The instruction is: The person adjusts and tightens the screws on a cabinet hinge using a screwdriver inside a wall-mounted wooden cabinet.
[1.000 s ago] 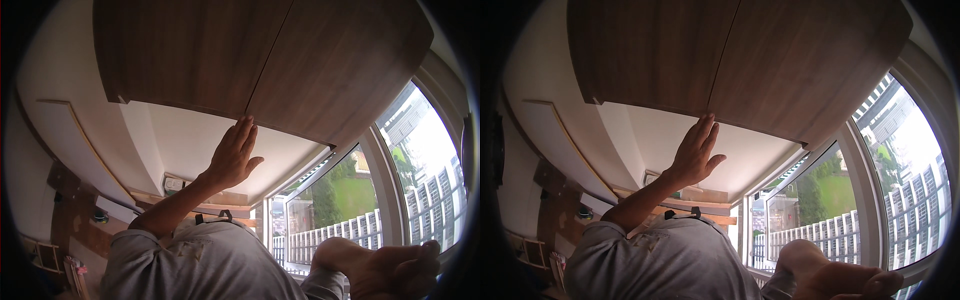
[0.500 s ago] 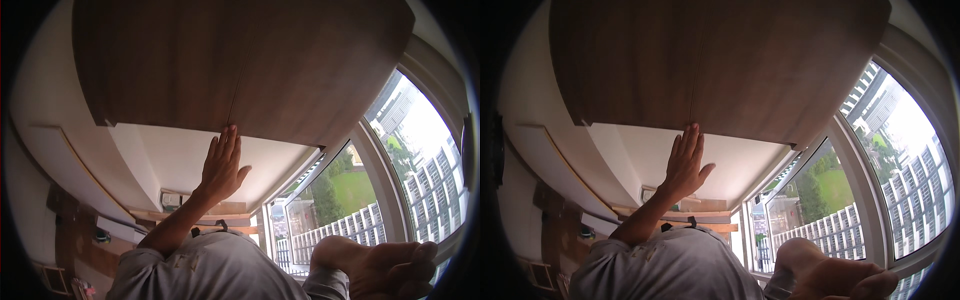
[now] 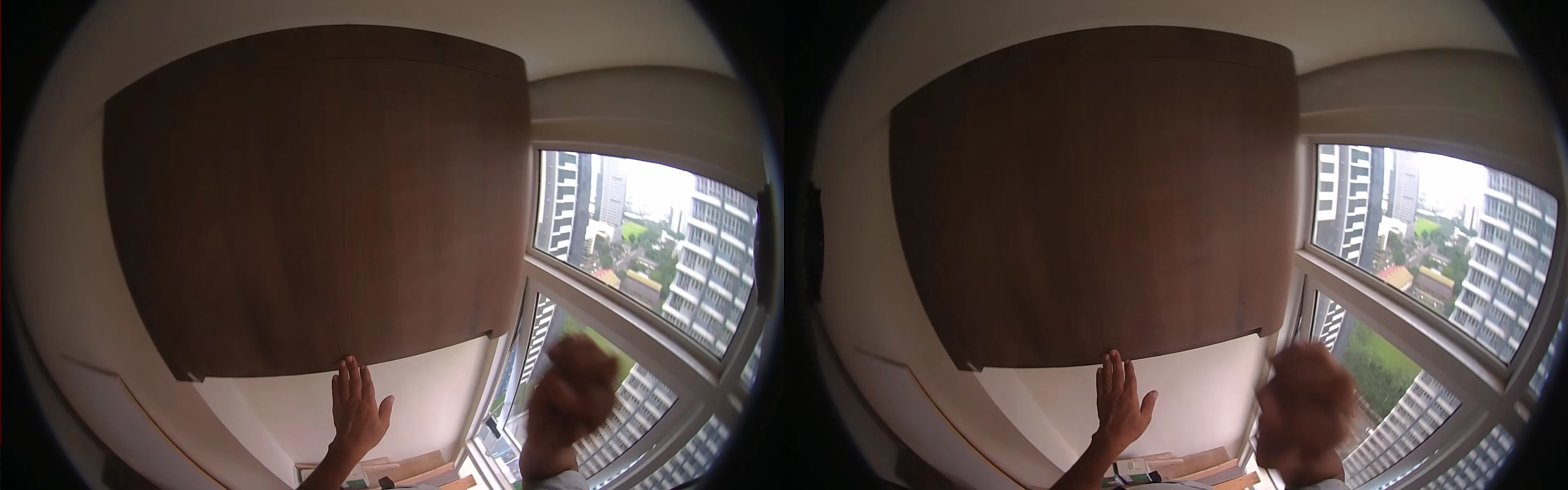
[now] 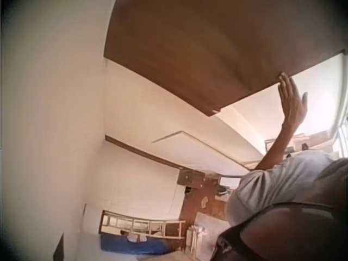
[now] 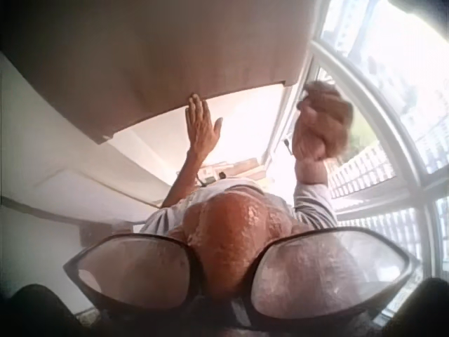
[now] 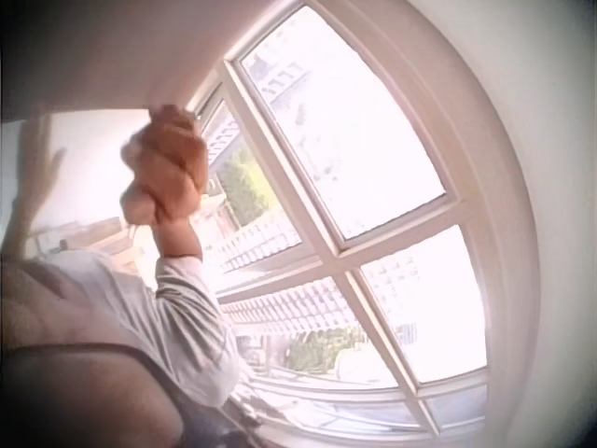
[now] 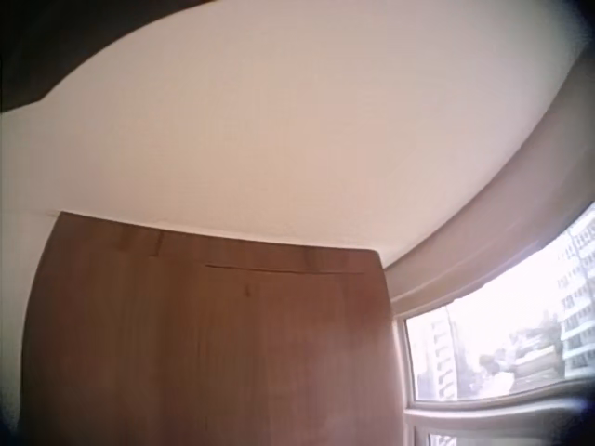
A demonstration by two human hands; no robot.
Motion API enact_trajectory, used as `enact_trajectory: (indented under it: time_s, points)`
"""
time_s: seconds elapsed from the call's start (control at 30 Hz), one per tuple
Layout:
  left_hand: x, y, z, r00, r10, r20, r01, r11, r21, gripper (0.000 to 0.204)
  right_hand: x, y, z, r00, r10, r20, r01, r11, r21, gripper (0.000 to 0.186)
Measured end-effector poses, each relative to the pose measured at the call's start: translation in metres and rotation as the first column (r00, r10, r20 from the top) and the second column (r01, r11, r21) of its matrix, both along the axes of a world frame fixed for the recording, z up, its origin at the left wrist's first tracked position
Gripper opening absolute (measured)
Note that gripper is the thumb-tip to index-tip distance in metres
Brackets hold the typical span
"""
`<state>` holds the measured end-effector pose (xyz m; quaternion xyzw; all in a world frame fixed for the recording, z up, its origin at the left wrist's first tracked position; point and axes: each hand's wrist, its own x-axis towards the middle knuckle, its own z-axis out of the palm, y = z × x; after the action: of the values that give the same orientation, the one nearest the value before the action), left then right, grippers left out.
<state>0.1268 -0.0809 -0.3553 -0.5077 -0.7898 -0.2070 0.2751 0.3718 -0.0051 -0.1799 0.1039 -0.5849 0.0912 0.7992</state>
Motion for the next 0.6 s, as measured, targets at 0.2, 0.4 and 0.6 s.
enact_trajectory:
  time_s: [0.2,0.4,0.6]
  points:
    - [-0.017,0.008,-0.003,0.997,-0.028,-0.067,0.022,0.996,-0.085,0.072,-0.095,0.118,-0.1,0.889,-0.245,0.386,0.308,0.945,-0.111,0.051]
    - [-0.019,-0.008,-0.003,0.997,-0.019,-0.069,0.012,0.995,-0.102,0.068,-0.133,0.127,-0.111,0.904,-0.406,0.135,0.407,0.913,0.021,0.045]
    - [-0.03,-0.009,-0.012,0.994,-0.034,-0.106,0.022,0.993,-0.112,0.064,-0.19,0.161,-0.121,0.802,-0.531,0.274,0.559,0.828,-0.034,0.047]
